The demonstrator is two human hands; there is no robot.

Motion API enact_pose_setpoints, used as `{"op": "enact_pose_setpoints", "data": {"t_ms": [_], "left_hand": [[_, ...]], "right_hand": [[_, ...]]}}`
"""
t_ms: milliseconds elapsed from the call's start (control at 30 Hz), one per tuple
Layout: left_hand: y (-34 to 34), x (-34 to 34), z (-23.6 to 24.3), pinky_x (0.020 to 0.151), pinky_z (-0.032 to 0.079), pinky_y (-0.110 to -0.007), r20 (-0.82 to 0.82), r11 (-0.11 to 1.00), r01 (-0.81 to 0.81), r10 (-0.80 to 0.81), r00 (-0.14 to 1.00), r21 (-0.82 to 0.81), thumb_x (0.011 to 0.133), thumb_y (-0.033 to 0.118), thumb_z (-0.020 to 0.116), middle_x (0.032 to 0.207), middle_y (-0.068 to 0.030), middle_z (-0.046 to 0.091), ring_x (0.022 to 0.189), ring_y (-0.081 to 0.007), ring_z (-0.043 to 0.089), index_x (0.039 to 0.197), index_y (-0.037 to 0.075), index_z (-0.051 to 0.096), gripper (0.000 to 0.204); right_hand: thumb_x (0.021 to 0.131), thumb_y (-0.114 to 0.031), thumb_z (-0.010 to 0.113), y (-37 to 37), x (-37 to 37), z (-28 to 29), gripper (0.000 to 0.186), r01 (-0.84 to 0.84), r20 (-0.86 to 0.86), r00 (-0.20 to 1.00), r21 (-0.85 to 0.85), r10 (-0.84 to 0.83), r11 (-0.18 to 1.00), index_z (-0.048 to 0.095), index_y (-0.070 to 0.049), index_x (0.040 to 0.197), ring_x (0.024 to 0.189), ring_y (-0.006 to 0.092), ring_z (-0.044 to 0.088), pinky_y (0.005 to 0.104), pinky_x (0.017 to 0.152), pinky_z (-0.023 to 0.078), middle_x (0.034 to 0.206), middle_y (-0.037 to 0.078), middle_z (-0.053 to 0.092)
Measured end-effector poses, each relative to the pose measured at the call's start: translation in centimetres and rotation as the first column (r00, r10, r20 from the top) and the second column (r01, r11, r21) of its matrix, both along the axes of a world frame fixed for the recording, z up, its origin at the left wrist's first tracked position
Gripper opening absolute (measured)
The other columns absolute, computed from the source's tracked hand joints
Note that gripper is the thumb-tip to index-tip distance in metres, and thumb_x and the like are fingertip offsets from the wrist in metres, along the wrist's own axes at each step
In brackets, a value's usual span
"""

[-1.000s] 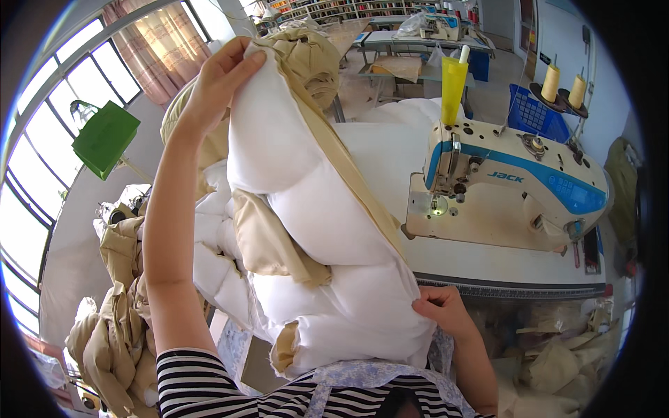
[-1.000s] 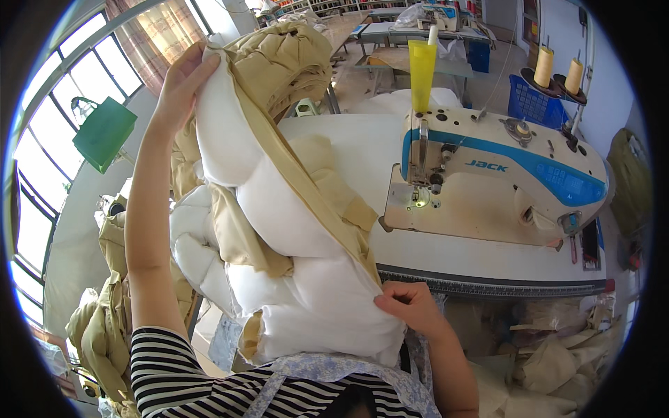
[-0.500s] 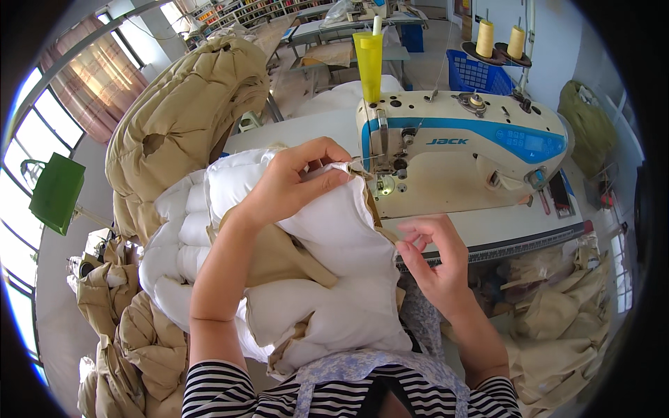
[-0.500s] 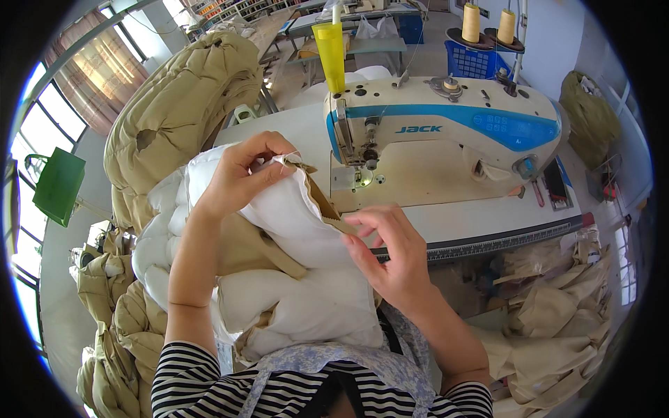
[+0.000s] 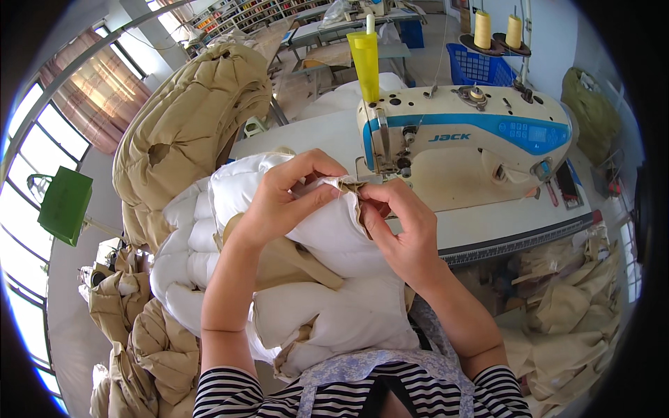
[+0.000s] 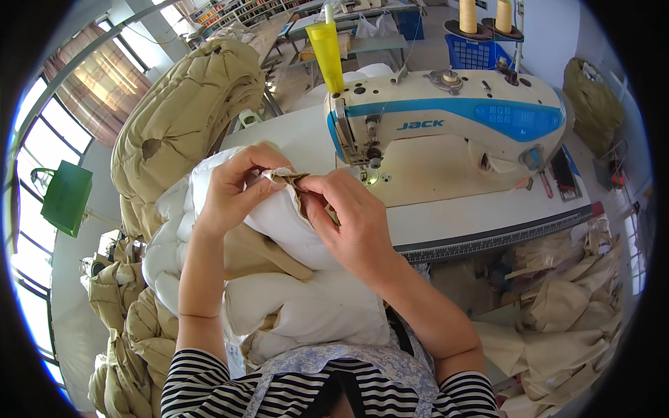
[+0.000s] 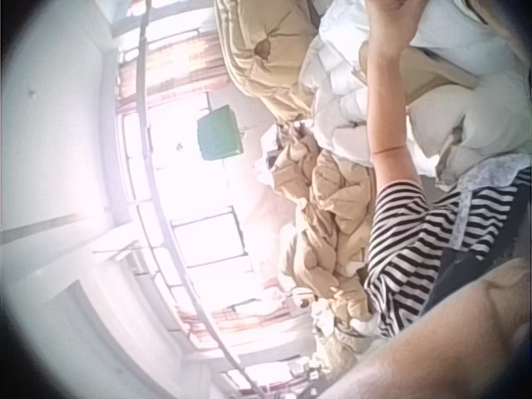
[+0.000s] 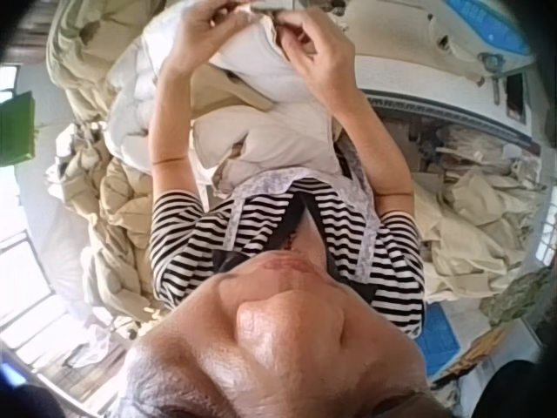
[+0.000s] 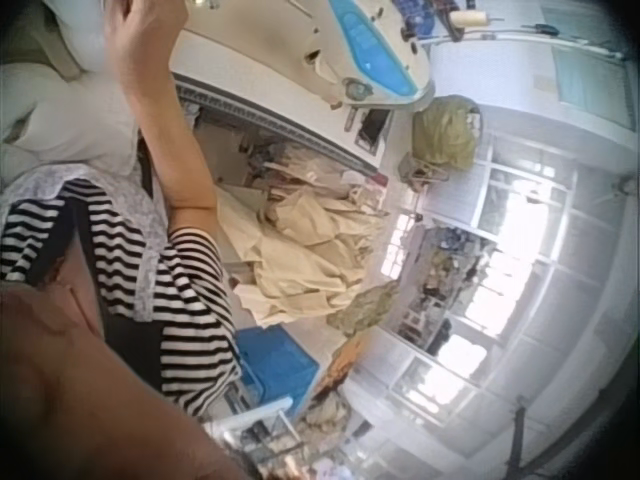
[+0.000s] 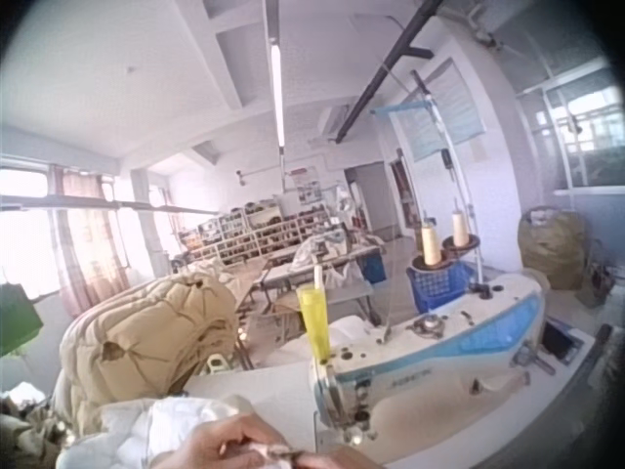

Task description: The person sews a beige puffer jacket using a sewing machine, guiding the fabric under the needle and stitching along the edges. The person repeatedly adjusts and repositions the jacket to align seams and continues sewing different sections.

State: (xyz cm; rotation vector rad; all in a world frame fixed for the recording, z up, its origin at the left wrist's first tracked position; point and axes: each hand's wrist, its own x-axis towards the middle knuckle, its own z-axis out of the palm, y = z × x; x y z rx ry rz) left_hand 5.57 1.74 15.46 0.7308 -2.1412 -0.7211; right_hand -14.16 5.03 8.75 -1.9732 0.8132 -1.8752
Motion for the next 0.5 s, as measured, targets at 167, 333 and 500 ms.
{"op": "enact_pose_setpoints", "data": {"t_ms": [167,333,500], "left_hand": [[0.4,-0.1,0.3,0.071,0.043,-0.021,0.011,0.999,-0.033,0.033,0.999,-0.009,0.091,0.003,0.072,0.097,0.0012,0.064,0.084,-0.0054,0.053,0.108,0.001,0.066,0.018],[0.7,-0.3,0.6,0.071,0.044,-0.021,0.027,0.998,-0.043,0.044,0.999,-0.038,0.091,0.004,0.072,0.098,0.0009,0.064,0.084,-0.0058,0.054,0.108,0.001,0.066,0.019],[1.0,-0.5,1.1,0.07,0.044,-0.022,0.057,0.997,-0.065,0.068,0.996,-0.047,0.091,0.005,0.073,0.098,0.0009,0.064,0.084,-0.0059,0.054,0.108,0.001,0.066,0.019]], "right_hand": [[0.083,0.007,0.069,0.1,0.0,0.2,0.024,-0.021,0.024,0.999,0.0,0.021,1.0,0.065,-0.003,0.105,0.069,0.0205,0.061,0.0316,0.06,0.05,0.084,0.007,0.063],[0.083,0.008,0.067,0.2,-0.1,0.3,0.025,-0.036,0.015,0.999,0.005,0.036,0.999,0.065,-0.003,0.105,0.069,0.02,0.061,0.0309,0.06,0.051,0.084,0.007,0.061],[0.083,0.009,0.065,0.1,-0.1,0.3,0.027,-0.052,0.007,0.999,0.016,0.052,0.999,0.064,-0.003,0.108,0.071,0.0206,0.062,0.03,0.061,0.053,0.085,0.008,0.061]]}}
